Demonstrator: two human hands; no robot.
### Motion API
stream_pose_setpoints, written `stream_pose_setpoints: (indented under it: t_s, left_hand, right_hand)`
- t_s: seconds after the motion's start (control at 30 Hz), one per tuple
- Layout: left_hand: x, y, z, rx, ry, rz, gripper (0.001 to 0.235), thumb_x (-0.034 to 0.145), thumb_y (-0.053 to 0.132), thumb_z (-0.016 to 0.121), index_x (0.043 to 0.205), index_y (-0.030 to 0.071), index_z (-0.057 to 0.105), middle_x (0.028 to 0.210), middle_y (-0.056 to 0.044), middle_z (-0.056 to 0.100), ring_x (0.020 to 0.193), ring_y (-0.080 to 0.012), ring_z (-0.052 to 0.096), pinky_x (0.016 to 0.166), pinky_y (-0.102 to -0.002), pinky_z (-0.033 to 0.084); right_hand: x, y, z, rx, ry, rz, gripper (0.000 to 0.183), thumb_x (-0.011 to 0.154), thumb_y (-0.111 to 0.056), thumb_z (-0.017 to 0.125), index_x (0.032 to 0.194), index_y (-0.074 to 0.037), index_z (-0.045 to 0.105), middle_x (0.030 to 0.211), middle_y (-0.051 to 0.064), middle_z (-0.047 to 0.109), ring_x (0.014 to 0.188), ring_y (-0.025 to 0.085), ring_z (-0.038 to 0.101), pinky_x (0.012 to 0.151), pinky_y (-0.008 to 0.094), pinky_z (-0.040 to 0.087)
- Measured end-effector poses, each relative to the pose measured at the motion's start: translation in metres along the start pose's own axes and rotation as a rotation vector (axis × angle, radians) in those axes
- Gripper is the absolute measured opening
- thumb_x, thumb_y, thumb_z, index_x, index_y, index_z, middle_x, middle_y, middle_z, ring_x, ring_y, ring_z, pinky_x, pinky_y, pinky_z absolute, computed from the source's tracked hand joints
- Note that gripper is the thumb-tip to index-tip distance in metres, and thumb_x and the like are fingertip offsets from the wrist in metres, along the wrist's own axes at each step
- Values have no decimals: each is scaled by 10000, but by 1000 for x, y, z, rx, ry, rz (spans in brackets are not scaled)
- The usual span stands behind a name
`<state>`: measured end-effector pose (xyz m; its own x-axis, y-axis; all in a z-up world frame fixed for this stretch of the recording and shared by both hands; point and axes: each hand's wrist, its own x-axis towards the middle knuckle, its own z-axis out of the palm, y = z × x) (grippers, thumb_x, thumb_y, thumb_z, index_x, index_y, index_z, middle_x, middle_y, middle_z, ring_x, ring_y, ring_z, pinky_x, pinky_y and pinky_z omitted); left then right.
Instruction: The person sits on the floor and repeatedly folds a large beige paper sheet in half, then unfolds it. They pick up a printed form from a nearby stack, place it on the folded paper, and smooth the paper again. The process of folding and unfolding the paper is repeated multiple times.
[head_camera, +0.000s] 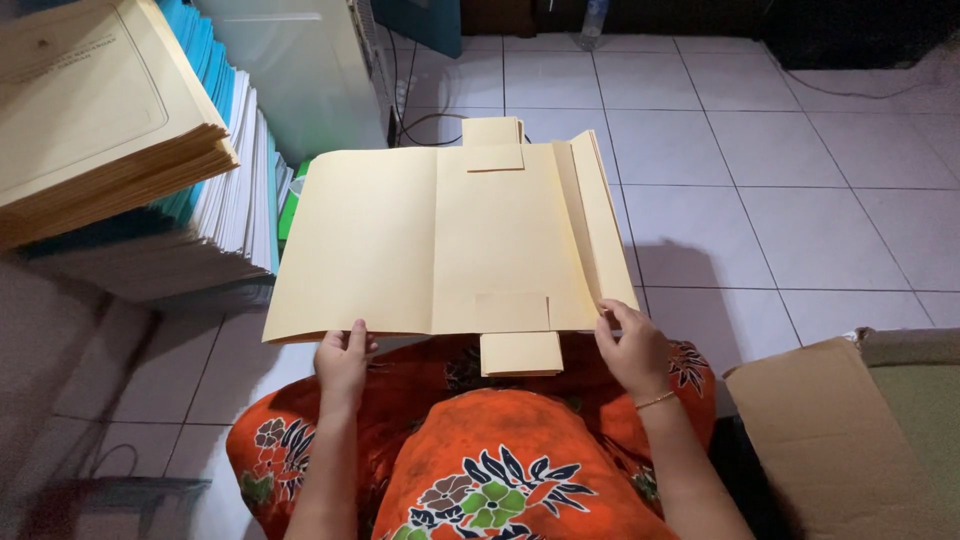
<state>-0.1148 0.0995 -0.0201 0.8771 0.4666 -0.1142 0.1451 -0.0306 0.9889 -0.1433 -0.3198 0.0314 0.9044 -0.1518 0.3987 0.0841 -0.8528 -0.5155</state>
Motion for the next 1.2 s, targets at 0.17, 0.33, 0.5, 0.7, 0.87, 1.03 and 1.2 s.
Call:
stream_pose_setpoints:
  t_s: [0.17,0.33,0.5,0.7,0.87,1.03,1.2]
  left_hand:
    - [-13,16,5,181,5,3,334,1008,331,688,873,27,711,763,-127,728,684,-217,716,597,-339,563]
    - [3,-21,-2,370,31,19,398,960,439,722,771,93,777,668,-113,718,657,-243,677,591,-365,518]
    - [0,-14,-3,428,26,9,436,981,461,684,719,123,768,620,-76,701,632,-240,674,584,-350,512]
    - [-23,39,16,630,7,310,452,974,546,645,754,161,736,641,-85,706,679,-318,712,614,-415,514]
    - [1,51,95,632,-125,789,403,951,477,666,1085,98,677,957,-133,714,958,-301,700,846,-420,543]
    - [7,101,135,954,-387,703,757,988,598,474,1536,77,438,1581,-216,424,1494,-417,326,1176,-618,267]
    - [10,118,140,1108,-511,463,866,980,621,397,1597,21,297,1683,-212,237,1569,-409,131,1227,-640,74]
  right_hand:
    - [1,7,-16,-70,71,73,300,912,-178,637,1189,-223,744,918,90,766,894,296,745,796,435,592]
    - [6,38,-7,-84,120,56,292,876,-163,671,1157,-195,743,957,83,741,958,310,730,835,428,585]
    - [6,38,-5,-97,85,134,421,865,-133,659,1280,-198,695,1160,104,641,1147,360,666,941,494,556]
    - [8,50,12,-228,43,15,421,912,-88,599,1280,-245,729,1433,101,628,1384,385,530,1061,528,478]
    - [7,43,12,-304,-32,31,460,920,-93,539,1303,-277,716,1490,19,614,1459,345,465,1088,527,424]
    - [8,44,17,-344,-167,132,517,929,-131,491,1389,-304,653,1563,-35,540,1529,276,373,1182,558,295]
    - [19,6,16,-438,-312,155,524,1017,-373,393,1454,-142,569,1616,89,454,1548,291,325,1213,574,222]
